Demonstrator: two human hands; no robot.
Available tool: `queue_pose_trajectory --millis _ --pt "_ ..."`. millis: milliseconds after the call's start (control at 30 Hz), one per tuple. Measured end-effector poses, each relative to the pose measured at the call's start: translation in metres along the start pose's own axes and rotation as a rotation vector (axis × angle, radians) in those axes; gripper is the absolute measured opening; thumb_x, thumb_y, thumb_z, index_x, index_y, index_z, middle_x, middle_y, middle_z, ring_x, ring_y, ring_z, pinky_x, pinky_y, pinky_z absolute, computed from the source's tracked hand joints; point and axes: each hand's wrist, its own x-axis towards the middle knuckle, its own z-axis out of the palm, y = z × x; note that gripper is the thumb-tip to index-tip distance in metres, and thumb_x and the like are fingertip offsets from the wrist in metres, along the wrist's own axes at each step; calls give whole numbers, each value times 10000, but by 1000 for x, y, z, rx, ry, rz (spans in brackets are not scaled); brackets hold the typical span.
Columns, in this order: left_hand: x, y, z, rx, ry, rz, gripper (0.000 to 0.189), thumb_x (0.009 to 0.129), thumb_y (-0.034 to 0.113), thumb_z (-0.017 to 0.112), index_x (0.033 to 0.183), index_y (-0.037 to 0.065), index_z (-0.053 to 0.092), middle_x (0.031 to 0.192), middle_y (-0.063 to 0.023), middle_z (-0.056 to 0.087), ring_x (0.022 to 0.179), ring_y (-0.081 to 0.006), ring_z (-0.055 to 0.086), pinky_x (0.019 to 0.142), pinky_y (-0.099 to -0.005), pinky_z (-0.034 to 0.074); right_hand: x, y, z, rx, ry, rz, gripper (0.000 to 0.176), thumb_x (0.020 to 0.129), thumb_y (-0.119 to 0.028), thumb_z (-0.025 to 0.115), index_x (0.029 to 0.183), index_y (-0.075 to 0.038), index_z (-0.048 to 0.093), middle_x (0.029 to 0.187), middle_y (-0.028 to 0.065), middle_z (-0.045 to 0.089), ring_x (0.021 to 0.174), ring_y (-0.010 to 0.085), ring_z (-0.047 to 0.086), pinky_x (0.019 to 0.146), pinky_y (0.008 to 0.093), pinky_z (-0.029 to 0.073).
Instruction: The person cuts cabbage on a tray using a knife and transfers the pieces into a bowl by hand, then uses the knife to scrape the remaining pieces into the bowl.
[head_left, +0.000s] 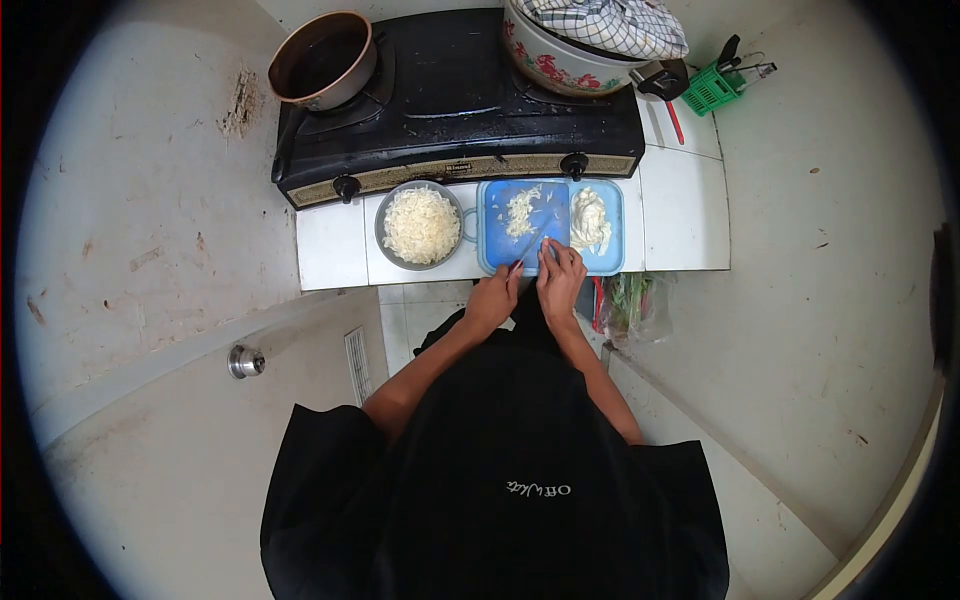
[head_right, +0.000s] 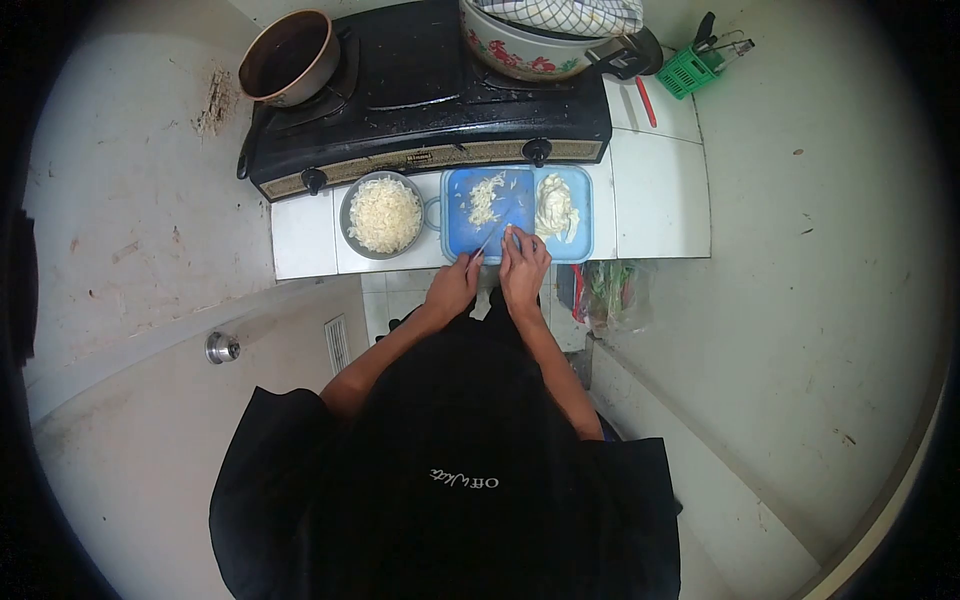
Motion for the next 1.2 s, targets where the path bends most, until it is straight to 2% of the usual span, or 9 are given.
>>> queue_pose_trajectory --millis 67,133,233,400,500,567,733,867,1200 --pt "-4 0 -1 -9 -22 19 391 1072 350 472 1035 -26 574 773 -314 674 745 -524 666 678 -615 536 -3 3 3 -52 0 -23 318 906 -117 712 1221 -87 739 1266 28 671 1159 288 556 986 446 403" --pt "-6 1 -1 -64 -63 11 366 1071 343 473 1096 -9 566 815 -336 661 790 -554 638 725 -632 495 -4 4 2 -41 -12 -18 306 910 -108 703 1213 -95 744 1264 32 673 1168 298 550 989 447 403" --pt "-8 4 -3 -34 -100 -21 376 1074 349 464 1113 -12 563 836 -343 659 817 -554 635 747 -636 488 -4 6 3 -26 -12 -11 298 912 -94 694 1204 -103 751 1262 36 678 1177 309 546 992 449 402" --pt "-8 4 -2 -6 -98 -19 371 1077 346 455 1118 -8 559 822 -337 659 801 -549 639 728 -641 491 -3 7 2 -43 -27 -12 333 892 -99 717 1223 -93 739 1256 29 680 1159 291 557 986 441 402" --pt "-3 2 3 13 -85 1 374 1076 345 458 1111 -13 557 802 -328 662 771 -542 644 698 -637 499 -3 6 1 -15 -37 11 301 889 -72 697 1184 -95 759 1267 33 683 1170 308 553 979 445 408" --pt "0 2 8 3 -74 14 379 1075 348 462 1105 -17 556 789 -322 663 755 -540 646 682 -636 502 -3 7 1 -17 -54 4 350 892 -87 709 1241 -103 730 1273 22 674 1163 296 556 985 449 402" --pt "9 0 5 31 6 -17 373 1075 345 465 1107 -16 548 756 -318 656 738 -531 651 661 -634 504 -3 5 3 -12 -11 -10 344 895 -73 697 1237 -94 728 1285 18 669 1167 296 554 992 451 399" --pt "2 -2 0 -14 -5 -22 372 1076 346 466 1097 -17 547 750 -320 653 734 -531 648 660 -630 499 -5 2 0 -5 -33 29 314 922 -84 677 1228 -112 741 1289 29 675 1196 319 536 1015 454 398" --pt "-5 9 1 -41 -99 -5 407 1086 355 446 1098 -37 557 776 -331 650 751 -538 639 676 -633 484 -6 5 0 28 -50 41 320 904 -39 653 1209 -75 742 1297 41 677 1199 325 541 1027 452 396"
